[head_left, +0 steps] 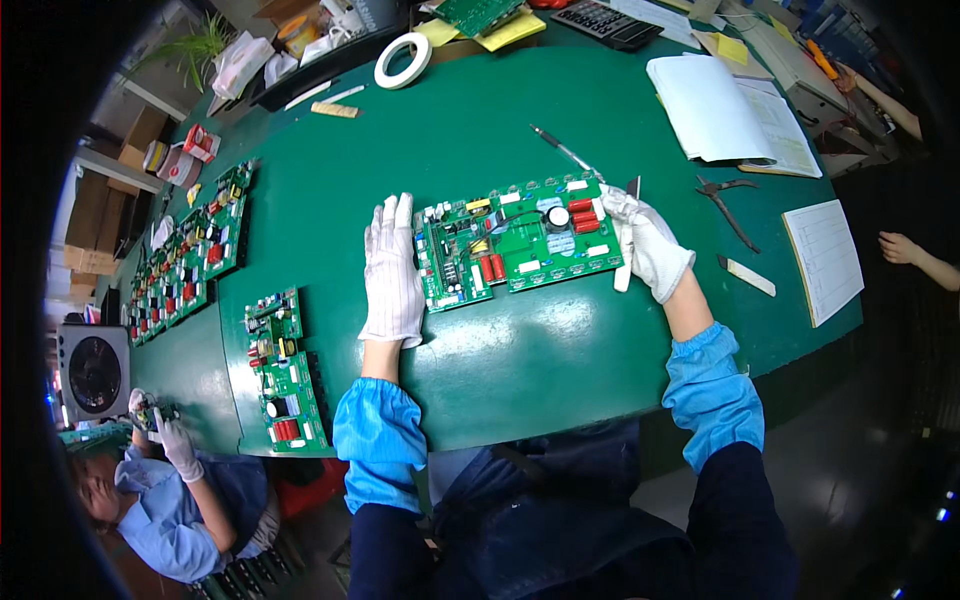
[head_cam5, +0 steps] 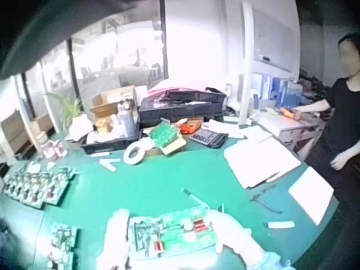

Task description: The person assembles electronic components onto a printed circuit board by hand, using pliers to secure the components.

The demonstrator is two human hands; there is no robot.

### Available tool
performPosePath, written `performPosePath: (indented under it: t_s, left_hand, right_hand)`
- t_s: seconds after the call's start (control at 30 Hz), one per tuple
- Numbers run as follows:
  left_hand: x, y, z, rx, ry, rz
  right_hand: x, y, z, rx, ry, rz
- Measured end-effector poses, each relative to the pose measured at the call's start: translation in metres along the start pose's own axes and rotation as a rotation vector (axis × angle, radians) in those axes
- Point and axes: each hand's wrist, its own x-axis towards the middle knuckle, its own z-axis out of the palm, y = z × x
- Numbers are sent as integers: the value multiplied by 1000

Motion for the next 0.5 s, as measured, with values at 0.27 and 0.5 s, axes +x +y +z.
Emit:
performPosePath:
  t_s: [0.27,0.5]
  left_hand:
    - [1,2,3,-125,102,11]
    - [-1,0,-2,-219,141,5]
  right_hand:
    - [-4,4,-3,-13,60,-61]
    - [-18,-1,11,-121,13,-118]
